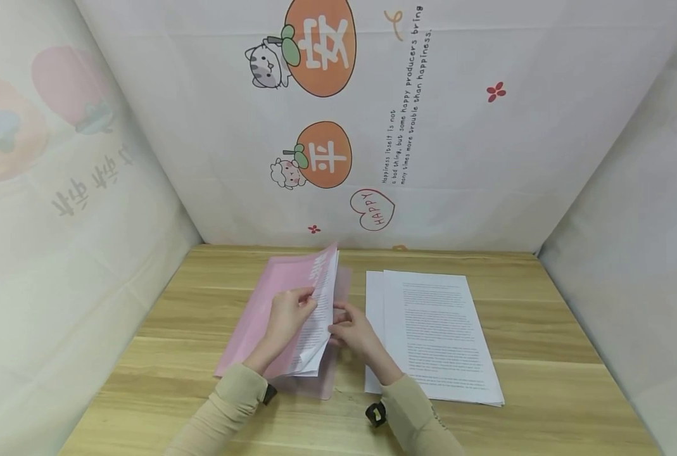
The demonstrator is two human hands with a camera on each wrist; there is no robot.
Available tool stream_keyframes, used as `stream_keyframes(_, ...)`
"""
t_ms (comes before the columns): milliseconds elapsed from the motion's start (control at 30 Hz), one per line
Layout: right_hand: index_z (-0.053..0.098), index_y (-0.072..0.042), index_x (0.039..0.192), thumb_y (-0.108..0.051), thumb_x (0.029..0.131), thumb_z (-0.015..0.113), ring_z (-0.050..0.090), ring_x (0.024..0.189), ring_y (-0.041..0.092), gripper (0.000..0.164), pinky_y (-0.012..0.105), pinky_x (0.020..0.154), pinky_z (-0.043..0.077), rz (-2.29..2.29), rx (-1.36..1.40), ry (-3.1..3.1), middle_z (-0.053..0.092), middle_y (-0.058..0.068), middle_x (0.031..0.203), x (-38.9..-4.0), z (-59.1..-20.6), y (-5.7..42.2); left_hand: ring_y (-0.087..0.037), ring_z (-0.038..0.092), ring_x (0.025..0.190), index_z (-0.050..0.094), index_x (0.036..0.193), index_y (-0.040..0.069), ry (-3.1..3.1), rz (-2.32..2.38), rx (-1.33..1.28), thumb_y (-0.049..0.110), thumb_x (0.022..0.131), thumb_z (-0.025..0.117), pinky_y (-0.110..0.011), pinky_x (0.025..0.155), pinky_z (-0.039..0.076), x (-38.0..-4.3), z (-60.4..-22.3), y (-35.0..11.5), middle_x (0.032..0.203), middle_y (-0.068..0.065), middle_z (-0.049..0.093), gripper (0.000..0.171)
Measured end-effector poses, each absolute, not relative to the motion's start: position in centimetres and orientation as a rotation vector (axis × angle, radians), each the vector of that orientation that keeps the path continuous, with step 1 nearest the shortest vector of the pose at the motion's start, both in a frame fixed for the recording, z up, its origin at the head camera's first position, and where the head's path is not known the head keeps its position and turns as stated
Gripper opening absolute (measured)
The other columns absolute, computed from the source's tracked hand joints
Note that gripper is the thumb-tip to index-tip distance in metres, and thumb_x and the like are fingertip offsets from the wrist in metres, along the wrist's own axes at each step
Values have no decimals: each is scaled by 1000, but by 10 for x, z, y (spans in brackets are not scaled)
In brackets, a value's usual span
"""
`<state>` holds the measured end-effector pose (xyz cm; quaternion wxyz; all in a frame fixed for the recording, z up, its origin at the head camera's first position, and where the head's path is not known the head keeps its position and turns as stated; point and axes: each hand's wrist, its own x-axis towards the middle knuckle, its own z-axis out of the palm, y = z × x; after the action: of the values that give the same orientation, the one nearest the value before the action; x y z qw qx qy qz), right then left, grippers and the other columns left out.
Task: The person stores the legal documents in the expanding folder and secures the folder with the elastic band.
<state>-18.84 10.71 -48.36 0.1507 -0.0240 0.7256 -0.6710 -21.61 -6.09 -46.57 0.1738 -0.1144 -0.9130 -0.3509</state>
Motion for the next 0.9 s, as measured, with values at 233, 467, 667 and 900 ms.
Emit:
stream_keyframes(233,45,9,136,3,87,61,65,78,11,52,35,78,63,-1937,-84,2118,58,31,115,-188,-488,102,-2,41,52,76,104,-2,-2570,-1034,-334,4,79,63,-11,46,33,-216,-466,-61,66,-2,67,29)
stream_keyframes(467,53,13,125,0,86,67,65,77,9,43,34,76,64,-1907,-95,2166,64,28,109,-188,-488,99,-4,44,54,77,102,-1,-2522,-1034,-311,4,77,63,-14,48,38,-216,-466,-61,64,-1,67,29)
stream_keyframes(667,56,14,119,-2,85,70,66,79,10,40,38,80,63,-1881,-86,2193,67,26,106,-190,-490,96,-6,48,56,77,99,-1,-2479,-1021,-306,4,76,64,-20,52,48,-215,-467,-61,70,-3,73,28)
stream_keyframes(900,61,13,115,-1,83,72,69,76,11,36,36,79,63,-1899,-22,2198,72,24,100,-194,-492,90,-5,48,56,76,100,-3,-2468,-1055,-308,4,77,63,-18,52,47,-215,-470,-62,75,-7,76,28)
